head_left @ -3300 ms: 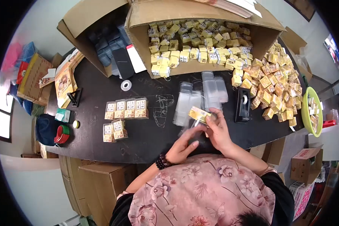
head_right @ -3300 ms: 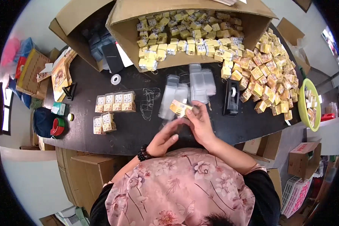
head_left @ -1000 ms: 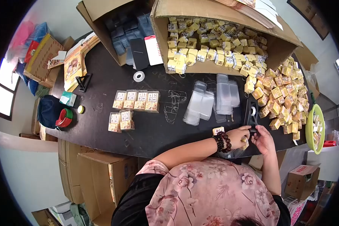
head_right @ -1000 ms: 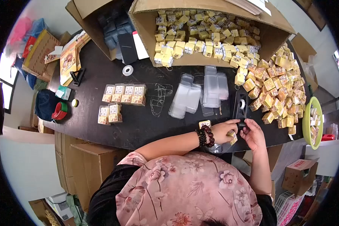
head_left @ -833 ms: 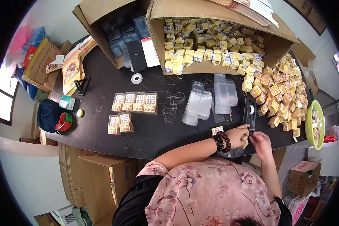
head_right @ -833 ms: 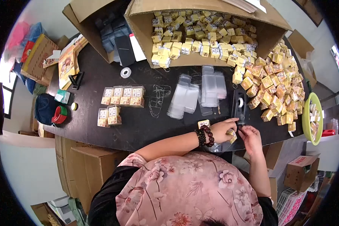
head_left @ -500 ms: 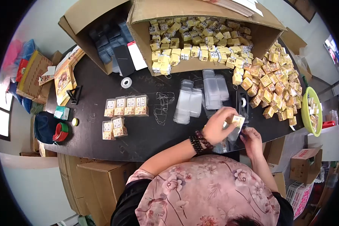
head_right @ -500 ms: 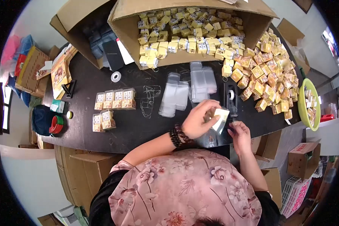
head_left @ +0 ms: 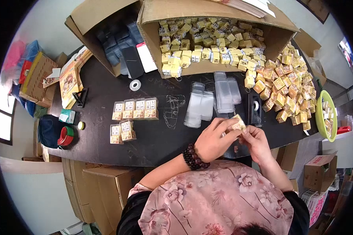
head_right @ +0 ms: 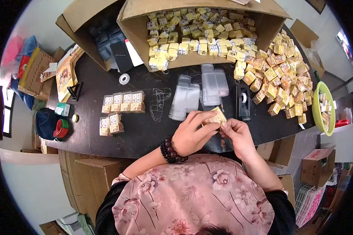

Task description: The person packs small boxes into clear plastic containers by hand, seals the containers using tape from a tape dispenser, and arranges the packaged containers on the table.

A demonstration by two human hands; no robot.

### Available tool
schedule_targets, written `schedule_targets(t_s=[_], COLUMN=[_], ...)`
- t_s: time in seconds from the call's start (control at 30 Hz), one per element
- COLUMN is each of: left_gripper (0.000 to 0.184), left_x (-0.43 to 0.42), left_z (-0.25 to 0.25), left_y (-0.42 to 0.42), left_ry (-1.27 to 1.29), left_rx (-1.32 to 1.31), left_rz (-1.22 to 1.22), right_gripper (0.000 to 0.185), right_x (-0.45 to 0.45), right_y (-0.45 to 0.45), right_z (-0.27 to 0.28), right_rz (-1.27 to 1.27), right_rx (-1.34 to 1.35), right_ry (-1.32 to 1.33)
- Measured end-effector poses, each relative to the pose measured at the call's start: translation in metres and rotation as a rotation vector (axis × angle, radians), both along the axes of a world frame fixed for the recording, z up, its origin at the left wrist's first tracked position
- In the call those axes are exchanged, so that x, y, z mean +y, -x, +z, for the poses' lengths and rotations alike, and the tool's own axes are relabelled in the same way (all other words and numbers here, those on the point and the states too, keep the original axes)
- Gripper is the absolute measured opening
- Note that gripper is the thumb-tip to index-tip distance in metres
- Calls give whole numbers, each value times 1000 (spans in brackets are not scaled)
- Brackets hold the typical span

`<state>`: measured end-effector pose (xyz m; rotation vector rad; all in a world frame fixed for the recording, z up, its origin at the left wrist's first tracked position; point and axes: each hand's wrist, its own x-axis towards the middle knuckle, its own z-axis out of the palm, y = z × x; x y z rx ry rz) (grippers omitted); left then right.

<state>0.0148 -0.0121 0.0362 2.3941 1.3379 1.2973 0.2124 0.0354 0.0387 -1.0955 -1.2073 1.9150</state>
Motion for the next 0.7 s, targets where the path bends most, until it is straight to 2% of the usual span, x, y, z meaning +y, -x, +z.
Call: schedule_targets(t_s=[0.03, 0.07, 0.1, 0.13, 0.17, 0.2, 0.23, 0.27, 0.3, 0.33, 0.37, 0.4, 0.47, 0.5, 0.53, 0.57, 0.6, 0.63, 0.7], left_gripper=[37, 36, 36, 37, 38, 38, 34, 30, 28, 28, 27, 25, 28, 45, 51, 57, 66, 64, 58], left_x=[-1, -2, -3, -5, -5, -4, -3, -2, 2, 2, 0, -7, -24, -34, -44, -53, -60, -65, -71], left_z=[2, 2, 1, -1, -3, -6, -12, -20, -34, -47, -57, -50, -38, -54, -69, -77, -72, -80, -87], left_y=[0, -1, -2, -4, -6, -8, -9, -9, -7, 1, 12, 22, 45, 56, 63, 69, 75, 81, 91], left_ry=[78, 155, 154, 266, 377, 374, 431, 487, 518, 593, 668, 898, 1141, 1249, 1285, 1317, 1410, 1444, 1466], left_rx=[-135, -270, -270, -421, -573, -575, -756, -936, -1109, -1246, -1385, -1618, -1571, -1459, -1405, -1344, -1232, -1276, -1406], left_rz=[-29, -60, -59, -98, -136, -136, -120, -102, -185, -197, -210, -182, -270, -336, -507, -676, -633, -680, -701], right_gripper=[25, 27, 30, 30, 29, 29, 29, 25, 22, 19, 19, 18, 23, 19, 19, 17, 15, 15, 10], right_x=[1, 3, 4, 4, 5, 6, 6, 7, 9, 15, 24, 37, 54, 63, 64, 65, 67, 68, 70], right_y=[-2, -4, -5, -6, -7, -7, -7, -5, -3, -7, -21, -36, -72, -91, -91, -89, -87, -86, -88], right_z=[-7, -17, -23, -25, -26, -25, -21, -12, -7, -12, -26, -36, -69, -98, -93, -83, -77, -76, -75], right_rz=[3, 16, 28, 27, 34, 41, 42, 27, 10, -143, -301, -384, -283, -200, -201, -213, -219, -222, -253], right_rx=[1, -106, -213, -214, -338, -463, -464, -470, -472, -540, -633, -810, -901, -852, -853, -682, -505, -509, -297], right_ry=[0, -138, -276, -276, -404, -532, -532, -685, -837, -949, -832, -916, -741, -712, -710, -389, -73, -70, 78])
